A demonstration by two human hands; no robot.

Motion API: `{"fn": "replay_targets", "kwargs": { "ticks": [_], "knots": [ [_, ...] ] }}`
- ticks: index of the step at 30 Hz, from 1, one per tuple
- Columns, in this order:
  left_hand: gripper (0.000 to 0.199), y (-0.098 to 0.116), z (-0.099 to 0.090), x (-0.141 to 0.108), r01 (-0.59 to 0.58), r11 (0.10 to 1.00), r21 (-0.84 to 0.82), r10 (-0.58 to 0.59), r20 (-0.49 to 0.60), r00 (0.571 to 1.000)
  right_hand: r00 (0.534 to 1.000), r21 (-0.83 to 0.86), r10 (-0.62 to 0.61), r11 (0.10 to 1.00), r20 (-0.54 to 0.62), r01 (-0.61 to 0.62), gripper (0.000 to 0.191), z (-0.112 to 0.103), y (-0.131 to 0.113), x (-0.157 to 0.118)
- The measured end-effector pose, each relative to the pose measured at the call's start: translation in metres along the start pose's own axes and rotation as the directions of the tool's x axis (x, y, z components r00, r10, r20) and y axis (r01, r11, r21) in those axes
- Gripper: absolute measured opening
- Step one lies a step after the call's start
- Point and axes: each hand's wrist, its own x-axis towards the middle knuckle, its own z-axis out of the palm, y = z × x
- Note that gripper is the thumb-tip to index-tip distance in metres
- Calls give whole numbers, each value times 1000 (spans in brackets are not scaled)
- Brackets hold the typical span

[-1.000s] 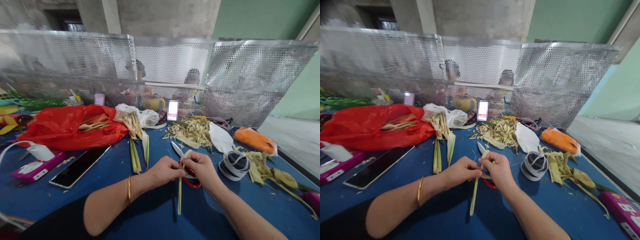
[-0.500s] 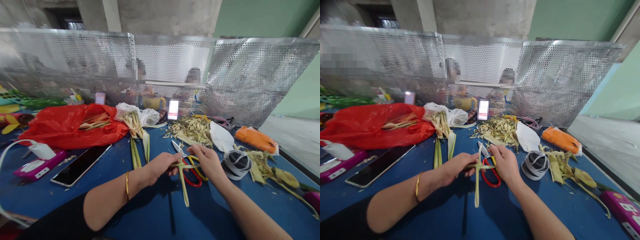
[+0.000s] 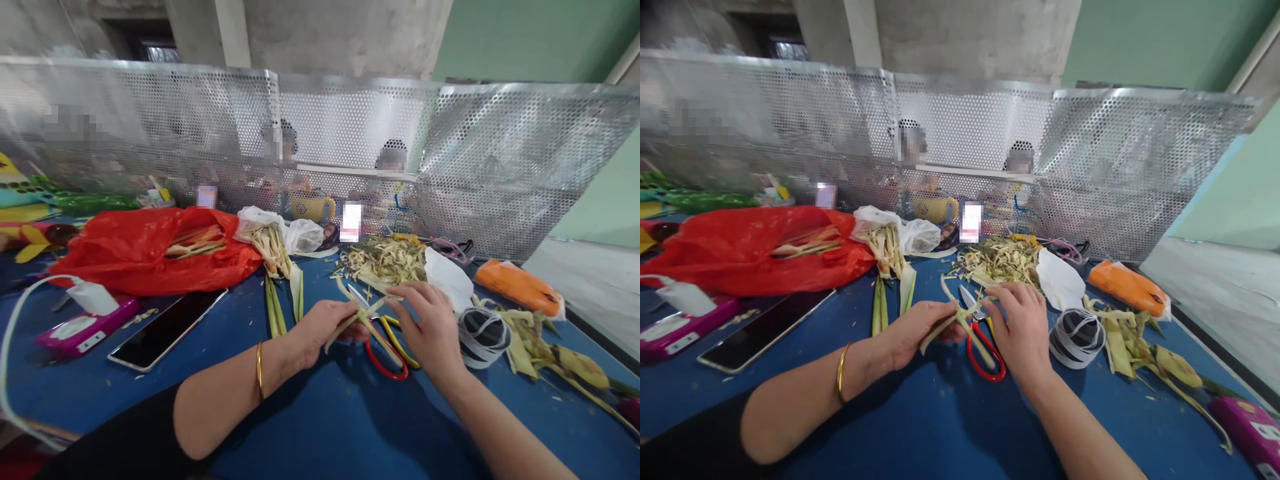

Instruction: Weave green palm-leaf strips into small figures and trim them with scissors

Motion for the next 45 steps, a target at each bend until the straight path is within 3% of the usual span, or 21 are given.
{"fn": "replay_targets", "kwargs": {
  "ticks": [3,6,8,11,17,22,24,28,30,33,35,37,39,40,41,42,43,45],
  "knots": [
    [32,0,-2,1,24,995,-93,-24,-4,1000,976,-63,-218,974,-15,217,16,-9,-14,-2],
    [30,-4,-3,4,1,991,-136,-1,2,1000,870,-9,-452,887,197,462,21,-5,-28,-9],
    [29,-6,-3,5,0,990,-141,-1,-5,1000,801,18,-503,850,325,526,24,4,-32,-13],
    [29,-7,0,5,14,991,-136,-17,-17,1000,773,4,-491,845,403,535,19,16,-32,-17],
    [31,-9,6,3,-24,979,-200,16,-42,999,792,85,-537,839,291,538,30,17,-30,-19],
    [29,-9,2,8,-102,973,-209,72,-145,987,824,135,-517,856,232,499,30,17,-30,-19],
    [28,-8,-1,10,-124,971,-202,88,-180,980,873,95,-443,897,204,433,27,16,-26,-17],
    [31,-8,-1,9,-128,975,-183,104,-136,985,979,-108,-160,979,125,174,23,13,-14,-11],
    [34,-9,0,7,-114,981,-159,100,-92,991,984,-122,-80,987,159,100,20,13,-9,-9],
    [40,-6,2,5,-87,989,-122,80,-61,995,968,-72,-72,993,241,92,26,13,-4,-8],
    [45,-1,-1,5,-101,992,-81,91,-109,990,971,-101,-77,990,228,102,26,11,-3,-6],
    [50,4,-6,7,-166,986,-22,155,-262,953,978,-163,-86,979,192,118,23,8,-1,-5],
    [52,10,-13,9,-278,952,131,307,-439,844,978,-209,-107,967,181,144,22,6,0,-3],
    [51,12,-16,9,-321,913,252,405,-472,783,974,-218,-122,962,191,163,23,4,0,-2],
    [48,14,-18,9,-348,852,390,503,-429,750,968,-216,-140,959,207,185,24,4,1,-1],
    [42,15,-20,9,-365,783,504,568,-339,750,961,-205,-162,956,223,209,25,3,1,0],
    [34,16,-21,8,-380,718,583,590,-222,776,953,-188,-186,954,238,233,25,3,1,0],
    [33,15,-20,6,-405,666,626,518,3,856,938,-145,-236,949,255,278,23,3,0,1]
  ]
}}
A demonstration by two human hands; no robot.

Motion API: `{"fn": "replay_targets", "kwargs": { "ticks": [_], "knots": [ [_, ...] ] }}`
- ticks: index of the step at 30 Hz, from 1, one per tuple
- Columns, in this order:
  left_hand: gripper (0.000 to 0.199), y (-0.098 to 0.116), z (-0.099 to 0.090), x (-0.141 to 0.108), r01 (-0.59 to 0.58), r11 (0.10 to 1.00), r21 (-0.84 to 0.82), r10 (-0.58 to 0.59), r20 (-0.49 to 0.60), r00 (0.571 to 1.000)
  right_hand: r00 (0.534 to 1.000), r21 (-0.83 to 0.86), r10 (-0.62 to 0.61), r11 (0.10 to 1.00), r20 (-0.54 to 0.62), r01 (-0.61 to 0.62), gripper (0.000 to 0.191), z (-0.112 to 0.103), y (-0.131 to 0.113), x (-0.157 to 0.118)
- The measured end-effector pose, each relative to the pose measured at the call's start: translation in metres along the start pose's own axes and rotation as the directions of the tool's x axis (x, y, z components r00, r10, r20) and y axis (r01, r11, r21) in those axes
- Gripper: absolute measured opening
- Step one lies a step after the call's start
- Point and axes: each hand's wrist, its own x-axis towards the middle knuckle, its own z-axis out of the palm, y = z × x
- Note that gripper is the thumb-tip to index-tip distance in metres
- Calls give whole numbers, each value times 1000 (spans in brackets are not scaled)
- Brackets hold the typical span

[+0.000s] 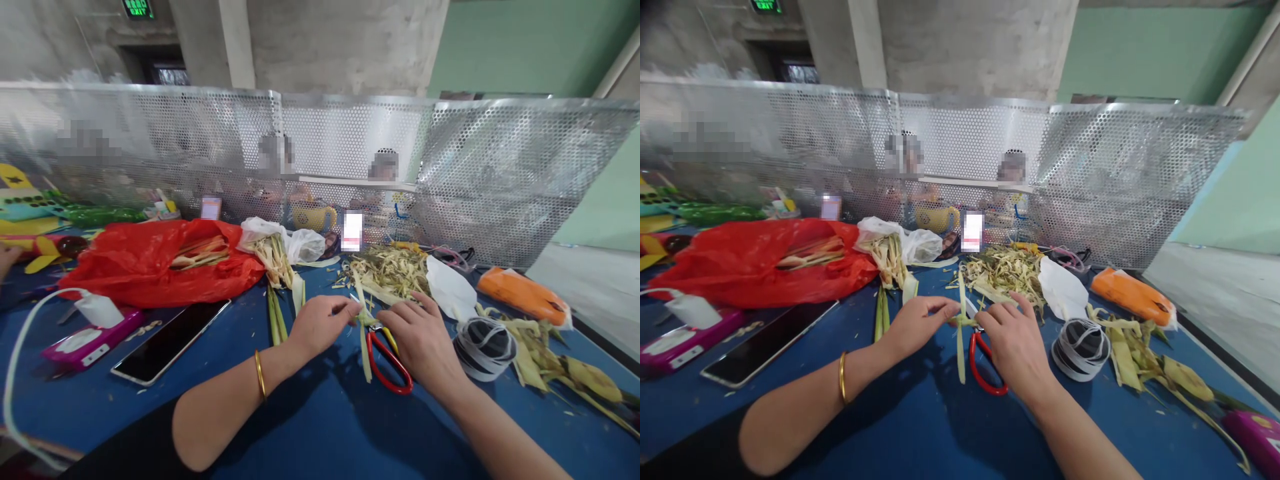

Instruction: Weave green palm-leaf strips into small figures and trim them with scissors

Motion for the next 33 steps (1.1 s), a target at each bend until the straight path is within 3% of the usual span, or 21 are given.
{"fn": "replay_targets", "kwargs": {
  "ticks": [3,8,10,13,16,20,23,25,28,33],
  "knots": [
    [41,2,5,-4,78,985,-151,-42,229,972,999,43,-51,998,-14,52,20,0,1,1],
    [35,4,7,-5,324,884,-338,-219,315,924,995,93,-85,992,-58,90,22,-2,4,3],
    [37,4,4,-3,445,811,-379,-274,427,862,993,127,-109,985,-43,114,25,-3,5,3],
    [38,2,1,-1,613,679,-404,-304,605,736,992,140,-122,982,-21,124,23,-1,6,3],
    [38,-2,3,-1,679,598,-426,-291,674,679,993,94,-114,989,2,113,17,3,5,1],
    [36,-9,10,-2,705,553,-444,-337,654,677,998,67,-51,996,-31,53,14,7,3,-1],
    [34,-9,13,-2,672,533,-514,-375,569,732,986,82,80,994,-145,-69,24,6,3,-2],
    [31,-7,14,-2,626,512,-588,-392,489,779,951,122,224,972,-212,-202,33,6,4,-3],
    [26,-2,14,-3,585,480,-653,-399,432,809,918,251,359,916,-168,-312,27,8,4,-3],
    [23,1,13,-4,601,427,-676,-350,489,799,989,432,138,889,54,-148,18,16,-4,-2]
  ]
}}
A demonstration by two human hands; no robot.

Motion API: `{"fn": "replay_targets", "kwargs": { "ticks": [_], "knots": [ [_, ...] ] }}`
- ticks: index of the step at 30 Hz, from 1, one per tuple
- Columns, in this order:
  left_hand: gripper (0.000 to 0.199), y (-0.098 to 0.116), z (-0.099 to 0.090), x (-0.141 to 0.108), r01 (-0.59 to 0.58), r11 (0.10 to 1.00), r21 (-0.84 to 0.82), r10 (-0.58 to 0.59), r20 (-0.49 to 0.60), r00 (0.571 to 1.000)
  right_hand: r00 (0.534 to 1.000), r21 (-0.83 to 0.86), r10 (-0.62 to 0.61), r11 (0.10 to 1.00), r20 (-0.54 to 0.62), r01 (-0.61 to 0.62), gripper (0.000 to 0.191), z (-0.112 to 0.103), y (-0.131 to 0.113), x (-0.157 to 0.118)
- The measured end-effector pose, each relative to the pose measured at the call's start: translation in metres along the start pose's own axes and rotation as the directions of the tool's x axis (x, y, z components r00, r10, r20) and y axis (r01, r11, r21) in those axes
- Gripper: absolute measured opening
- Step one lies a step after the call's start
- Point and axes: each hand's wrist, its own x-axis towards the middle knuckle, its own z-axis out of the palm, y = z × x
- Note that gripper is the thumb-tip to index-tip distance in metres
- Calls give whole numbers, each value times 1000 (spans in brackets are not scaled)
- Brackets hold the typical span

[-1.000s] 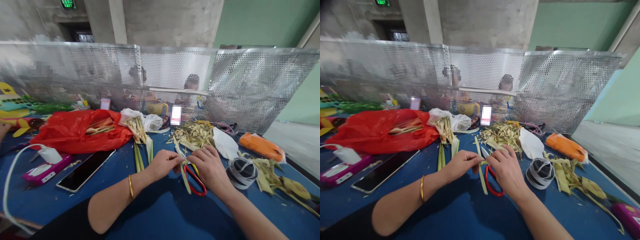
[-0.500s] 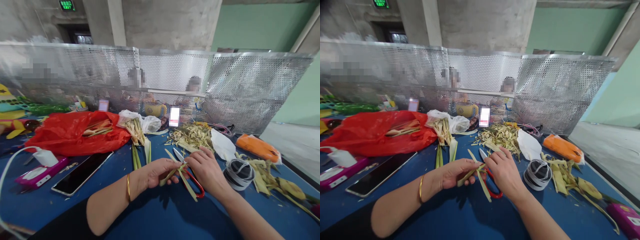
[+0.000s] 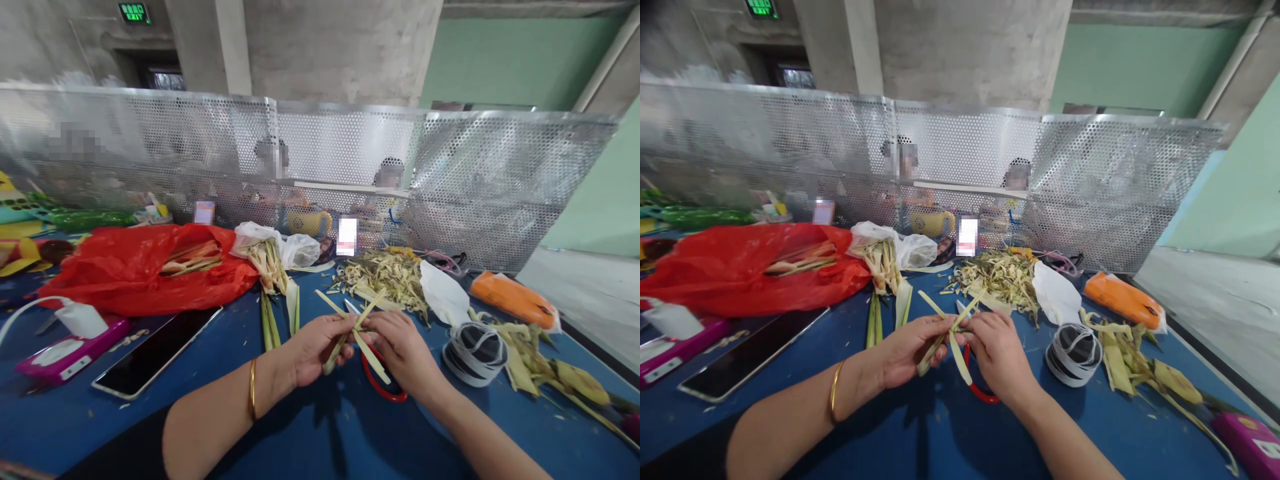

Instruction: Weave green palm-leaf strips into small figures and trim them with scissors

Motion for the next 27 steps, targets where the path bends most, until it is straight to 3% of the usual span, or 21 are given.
{"fn": "replay_targets", "kwargs": {
  "ticks": [5,9,13,15,17,19,21,23,25,27],
  "knots": [
    [25,-2,-2,-1,65,997,-37,-63,62,996,996,17,16,1000,88,-18,23,7,1,-3],
    [26,-8,-3,1,-9,1000,30,7,84,996,997,-41,3,999,72,0,27,11,6,-5],
    [28,-9,-1,1,-76,987,139,76,7,997,997,-52,22,998,72,-18,25,10,8,-4],
    [30,-7,2,-1,-90,967,237,112,-80,990,991,-53,117,991,-61,-120,21,4,9,-3],
    [31,-6,5,-4,-95,932,351,148,-128,981,928,-26,233,968,-291,-251,20,-6,8,-1],
    [31,-8,8,-7,-98,885,456,151,-81,985,866,-10,257,957,-429,-288,22,-16,5,1],
    [33,-12,11,-11,-109,833,543,126,6,992,915,-11,215,972,-342,-233,21,-20,-1,3],
    [36,-17,14,-13,-111,762,638,86,70,994,968,79,223,973,-116,-215,19,-19,-8,3],
    [36,-22,15,-15,-114,663,740,49,109,993,960,260,260,924,106,-279,19,-13,-13,3],
    [34,-24,14,-16,-122,552,825,34,124,992,934,416,285,839,215,-351,23,-8,-16,2]
  ]
}}
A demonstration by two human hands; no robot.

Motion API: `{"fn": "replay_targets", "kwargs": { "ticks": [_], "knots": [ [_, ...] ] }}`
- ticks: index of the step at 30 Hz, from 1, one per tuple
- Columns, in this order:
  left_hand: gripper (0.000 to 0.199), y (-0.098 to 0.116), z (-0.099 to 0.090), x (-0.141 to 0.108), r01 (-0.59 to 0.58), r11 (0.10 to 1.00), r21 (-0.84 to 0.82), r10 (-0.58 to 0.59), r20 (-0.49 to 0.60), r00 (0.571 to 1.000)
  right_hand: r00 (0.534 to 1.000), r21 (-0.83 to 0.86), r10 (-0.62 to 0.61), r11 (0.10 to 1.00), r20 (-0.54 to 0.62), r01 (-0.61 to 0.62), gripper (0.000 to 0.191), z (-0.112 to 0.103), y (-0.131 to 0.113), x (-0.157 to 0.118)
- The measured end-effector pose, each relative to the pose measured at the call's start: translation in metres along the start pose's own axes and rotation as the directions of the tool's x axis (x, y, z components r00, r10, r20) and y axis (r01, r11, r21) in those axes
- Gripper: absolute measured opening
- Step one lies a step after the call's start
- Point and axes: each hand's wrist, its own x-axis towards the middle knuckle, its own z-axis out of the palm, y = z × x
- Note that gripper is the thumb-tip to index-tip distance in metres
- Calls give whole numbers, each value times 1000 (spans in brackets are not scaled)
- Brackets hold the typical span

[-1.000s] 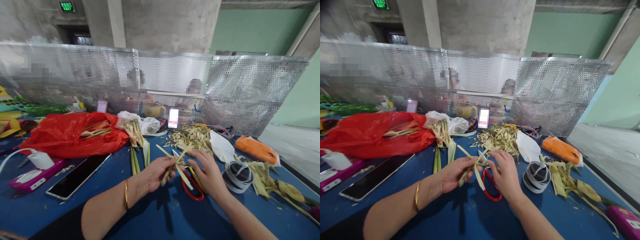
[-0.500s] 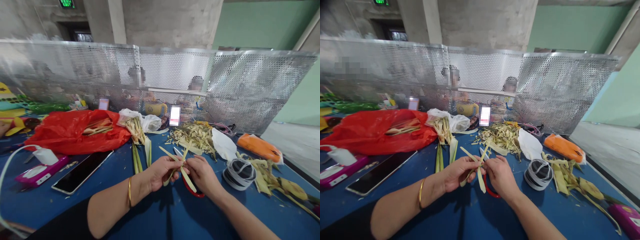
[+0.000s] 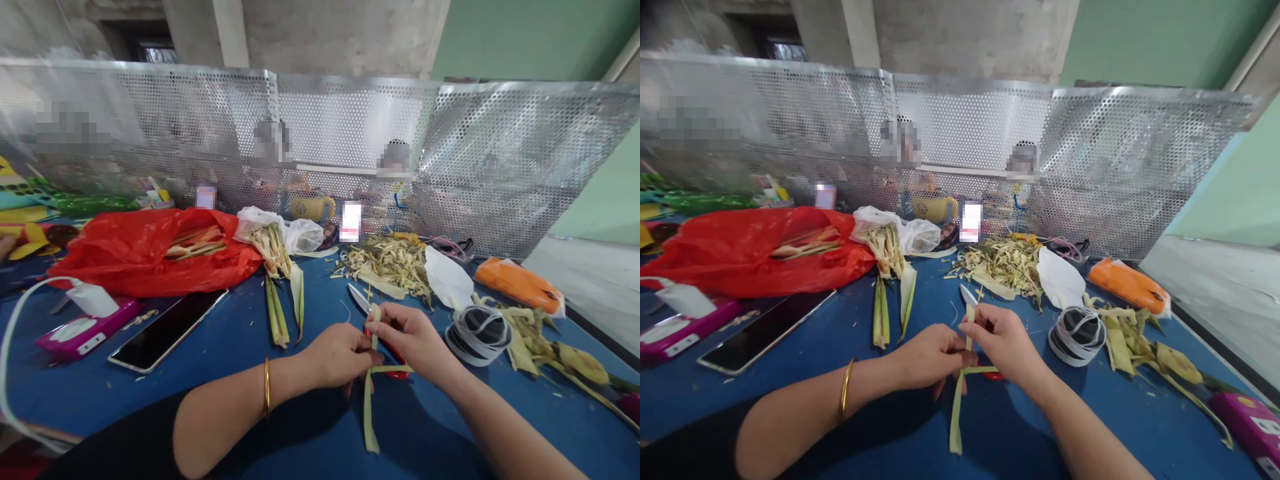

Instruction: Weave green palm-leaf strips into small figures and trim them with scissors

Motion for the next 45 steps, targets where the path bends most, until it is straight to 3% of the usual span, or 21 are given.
{"fn": "replay_targets", "kwargs": {
  "ticks": [2,4,6,9,13,19,27,34,39,41,43,45],
  "knots": [
    [31,-2,-1,0,-1,996,92,4,-38,999,999,97,38,995,-28,-35,25,3,-1,-1],
    [31,-5,-4,2,7,994,111,6,-111,994,992,89,60,995,-111,-51,21,3,-4,-4],
    [32,-6,-7,5,12,1000,27,-7,-178,984,981,-24,29,999,-191,-34,15,2,-8,-7],
    [31,-5,-9,9,9,971,-237,-62,-218,974,961,-295,-120,955,-249,43,10,2,-11,-12],
    [27,-3,-9,13,1,875,-485,-113,-201,973,943,-525,-272,841,-194,134,14,8,-8,-15],
    [17,-1,-8,13,44,702,-710,-206,-144,968,872,-659,-455,714,-182,236,16,17,-7,-15],
    [14,3,-10,11,39,484,-874,-159,-44,986,869,-730,-469,647,-155,219,20,19,-4,-14],
    [23,-1,-8,12,-70,548,-834,-102,-150,983,866,-740,-496,605,-61,294,18,20,-7,-14],
    [30,-3,-7,13,-35,580,-814,-183,-172,968,807,-710,-535,465,251,529,13,26,-7,-13],
    [33,-3,-6,12,-23,568,-823,-174,-147,974,790,-695,-530,441,309,568,9,29,-7,-13],
    [33,-3,-5,12,-25,553,-833,-163,-138,977,793,-673,-555,489,252,556,12,29,-6,-13],
    [32,-2,-5,12,-49,541,-840,-153,-156,976,833,-628,-548,625,70,464,14,27,-4,-13]
  ]
}}
